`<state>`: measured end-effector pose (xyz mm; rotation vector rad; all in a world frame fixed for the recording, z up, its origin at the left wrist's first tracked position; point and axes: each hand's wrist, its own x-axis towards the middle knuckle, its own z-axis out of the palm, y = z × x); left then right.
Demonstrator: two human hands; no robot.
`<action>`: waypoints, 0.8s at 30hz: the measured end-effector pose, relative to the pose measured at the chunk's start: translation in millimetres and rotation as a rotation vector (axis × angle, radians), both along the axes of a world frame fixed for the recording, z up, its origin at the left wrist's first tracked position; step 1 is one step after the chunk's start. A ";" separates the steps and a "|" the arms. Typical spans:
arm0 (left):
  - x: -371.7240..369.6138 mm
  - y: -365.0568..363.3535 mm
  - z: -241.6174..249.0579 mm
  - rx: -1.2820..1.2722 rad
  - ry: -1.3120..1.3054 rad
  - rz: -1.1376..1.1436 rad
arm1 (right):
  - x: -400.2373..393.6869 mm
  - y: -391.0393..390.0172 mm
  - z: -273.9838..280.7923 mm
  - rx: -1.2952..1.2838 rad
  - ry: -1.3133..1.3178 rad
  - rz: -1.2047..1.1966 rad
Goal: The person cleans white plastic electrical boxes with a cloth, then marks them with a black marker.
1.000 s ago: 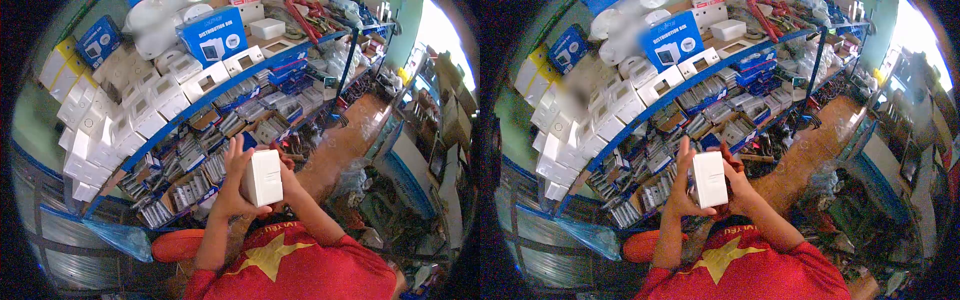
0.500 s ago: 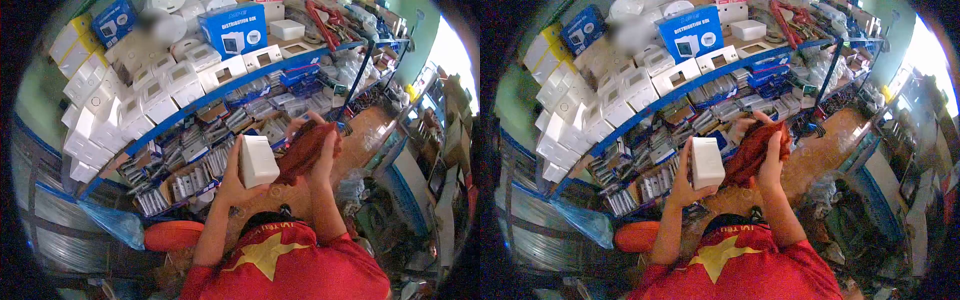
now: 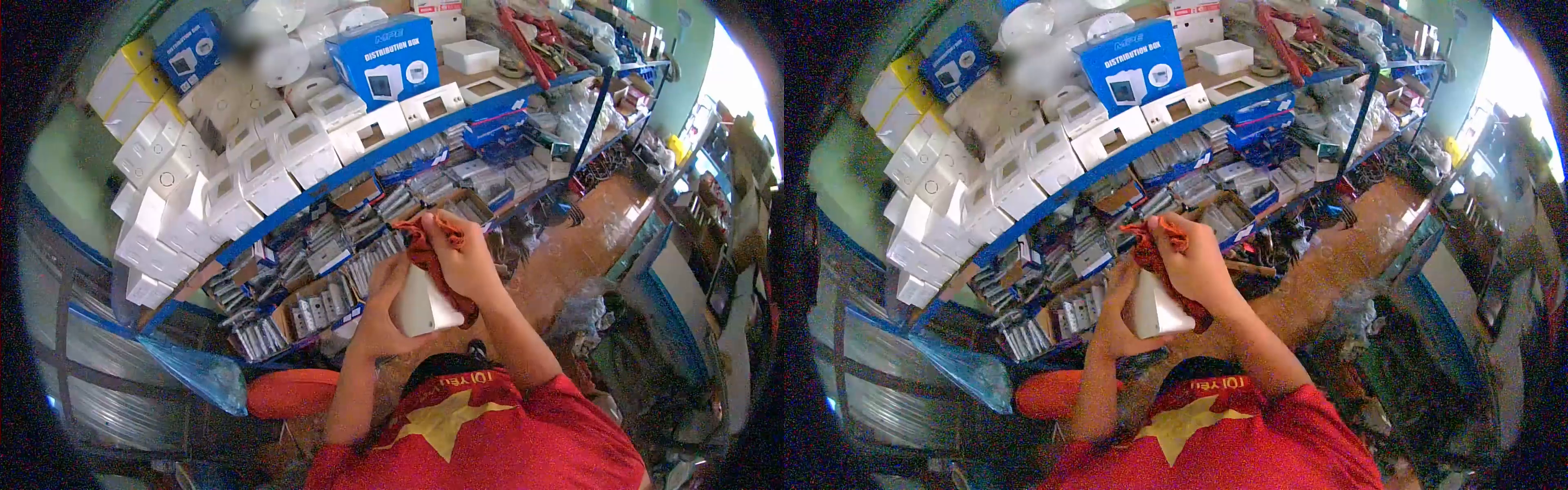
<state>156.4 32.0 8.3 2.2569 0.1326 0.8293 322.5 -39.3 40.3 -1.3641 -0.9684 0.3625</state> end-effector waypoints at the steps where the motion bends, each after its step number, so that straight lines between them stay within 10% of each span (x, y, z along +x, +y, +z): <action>1: -1.8 -2.1 6.5 -0.047 0.055 0.023 | -1.2 -0.3 0.9 -0.017 -0.071 -0.078; 6: -4.6 2.1 1.3 0.132 0.160 0.080 | -6.3 1.2 -21.0 -0.004 -0.368 -0.344; 24: 20.5 2.3 -1.4 -0.208 0.089 -0.072 | 0.3 -60.0 -45.4 0.227 -0.420 -0.071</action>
